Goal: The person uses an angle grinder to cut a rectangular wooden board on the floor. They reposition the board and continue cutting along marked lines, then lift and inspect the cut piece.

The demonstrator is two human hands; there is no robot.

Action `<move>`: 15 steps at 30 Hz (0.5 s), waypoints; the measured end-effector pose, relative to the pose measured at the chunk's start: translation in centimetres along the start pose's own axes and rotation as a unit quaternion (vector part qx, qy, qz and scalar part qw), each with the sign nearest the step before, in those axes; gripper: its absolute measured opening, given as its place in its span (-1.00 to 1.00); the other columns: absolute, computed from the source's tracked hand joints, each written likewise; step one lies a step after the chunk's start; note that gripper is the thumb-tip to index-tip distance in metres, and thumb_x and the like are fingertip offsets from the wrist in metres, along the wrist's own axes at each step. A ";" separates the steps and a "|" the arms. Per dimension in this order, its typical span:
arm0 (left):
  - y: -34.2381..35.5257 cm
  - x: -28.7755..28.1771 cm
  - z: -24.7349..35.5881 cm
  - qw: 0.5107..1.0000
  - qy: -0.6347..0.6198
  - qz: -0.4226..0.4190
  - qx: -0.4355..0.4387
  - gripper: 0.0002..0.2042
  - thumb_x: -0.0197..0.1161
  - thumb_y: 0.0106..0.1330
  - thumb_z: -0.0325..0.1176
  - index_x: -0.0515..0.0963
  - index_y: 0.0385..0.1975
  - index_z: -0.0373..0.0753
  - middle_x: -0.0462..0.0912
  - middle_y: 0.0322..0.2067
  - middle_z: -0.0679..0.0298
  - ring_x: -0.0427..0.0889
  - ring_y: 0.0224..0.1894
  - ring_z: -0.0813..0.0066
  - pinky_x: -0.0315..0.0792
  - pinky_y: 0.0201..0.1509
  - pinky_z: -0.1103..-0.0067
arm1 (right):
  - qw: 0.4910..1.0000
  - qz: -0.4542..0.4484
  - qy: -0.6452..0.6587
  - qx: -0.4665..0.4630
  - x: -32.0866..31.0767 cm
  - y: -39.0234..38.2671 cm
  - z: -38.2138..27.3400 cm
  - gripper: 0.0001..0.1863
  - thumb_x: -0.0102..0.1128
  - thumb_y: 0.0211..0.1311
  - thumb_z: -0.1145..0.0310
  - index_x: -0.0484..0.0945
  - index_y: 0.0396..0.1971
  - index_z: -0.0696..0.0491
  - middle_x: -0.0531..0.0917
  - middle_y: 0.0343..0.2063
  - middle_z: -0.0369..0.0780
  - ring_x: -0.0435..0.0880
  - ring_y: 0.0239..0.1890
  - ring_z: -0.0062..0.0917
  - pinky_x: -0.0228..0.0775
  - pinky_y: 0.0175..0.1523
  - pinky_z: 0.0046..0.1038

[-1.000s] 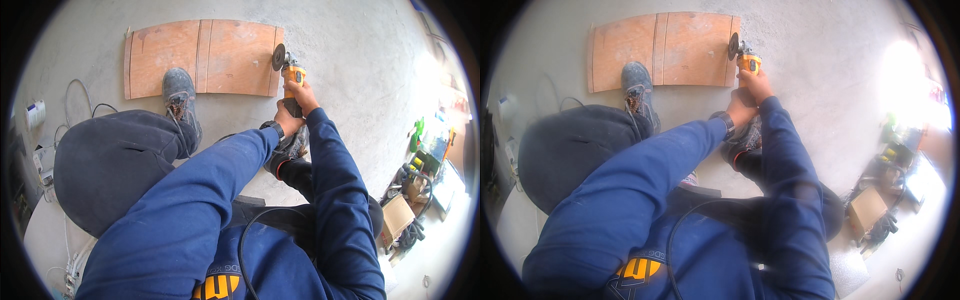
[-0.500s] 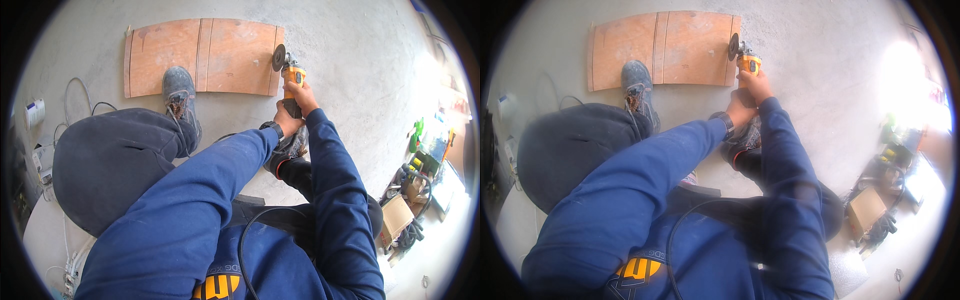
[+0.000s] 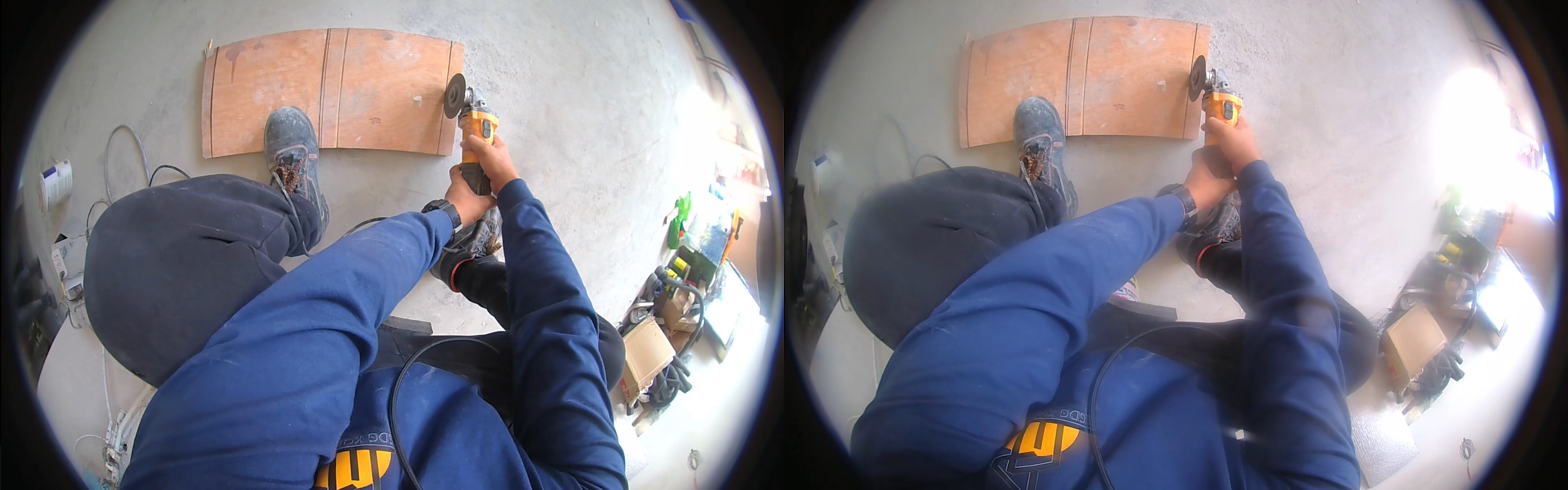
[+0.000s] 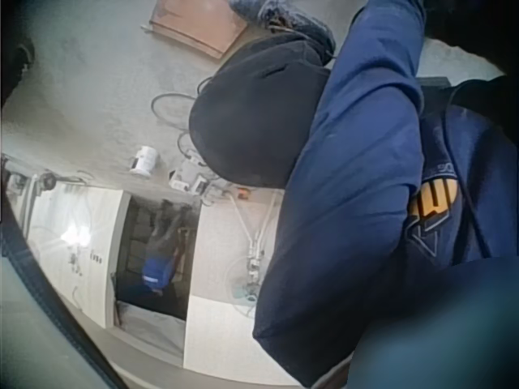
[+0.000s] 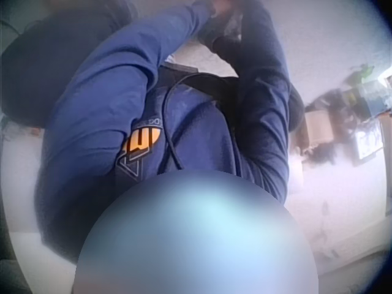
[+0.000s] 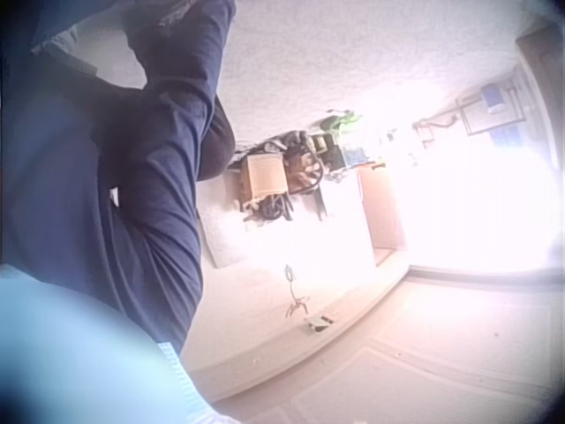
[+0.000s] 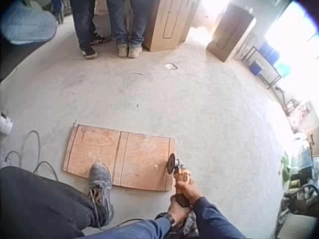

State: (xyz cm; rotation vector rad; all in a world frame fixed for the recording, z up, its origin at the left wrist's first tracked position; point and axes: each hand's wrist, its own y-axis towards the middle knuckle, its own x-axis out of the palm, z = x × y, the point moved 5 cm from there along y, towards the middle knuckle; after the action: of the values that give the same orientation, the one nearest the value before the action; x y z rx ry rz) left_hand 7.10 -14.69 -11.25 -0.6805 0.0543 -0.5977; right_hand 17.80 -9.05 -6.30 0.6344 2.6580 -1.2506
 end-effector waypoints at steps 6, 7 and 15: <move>-0.2 -0.2 0.3 1.000 -0.008 0.005 0.000 -0.38 0.58 0.13 -0.49 0.42 0.18 -0.33 0.65 0.08 0.18 0.64 0.18 0.32 0.54 0.23 0.41 | 1.000 0.008 0.002 -0.013 0.2 -0.3 -0.2 -0.57 0.42 0.09 0.27 0.59 -0.07 0.14 0.66 -0.31 -0.24 0.66 -0.35 -0.49 0.56 -0.22 -0.40; -0.3 -0.2 0.3 1.000 -0.009 0.007 0.000 -0.39 0.58 0.13 -0.49 0.42 0.18 -0.33 0.65 0.08 0.18 0.64 0.18 0.33 0.54 0.23 0.42 | 1.000 0.007 0.006 -0.013 0.2 -0.4 -0.2 -0.57 0.42 0.09 0.27 0.59 -0.07 0.14 0.66 -0.31 -0.24 0.66 -0.35 -0.49 0.56 -0.22 -0.40; 0.3 0.2 -0.9 0.999 -0.013 -0.029 -0.006 -0.04 0.62 0.06 -0.31 0.05 0.36 -0.40 0.56 0.18 -0.05 0.62 0.25 0.11 0.50 0.34 0.37 | 1.000 0.010 0.004 -0.010 0.2 -0.4 -0.2 -0.57 0.42 0.09 0.28 0.59 -0.05 0.15 0.67 -0.30 -0.23 0.66 -0.34 -0.48 0.55 -0.23 -0.40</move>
State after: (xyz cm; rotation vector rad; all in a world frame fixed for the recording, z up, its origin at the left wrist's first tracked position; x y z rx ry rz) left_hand 7.24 -15.11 -12.10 -0.7043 0.0138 -0.6434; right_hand 17.42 -9.11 -5.95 0.6618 2.6605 -1.2177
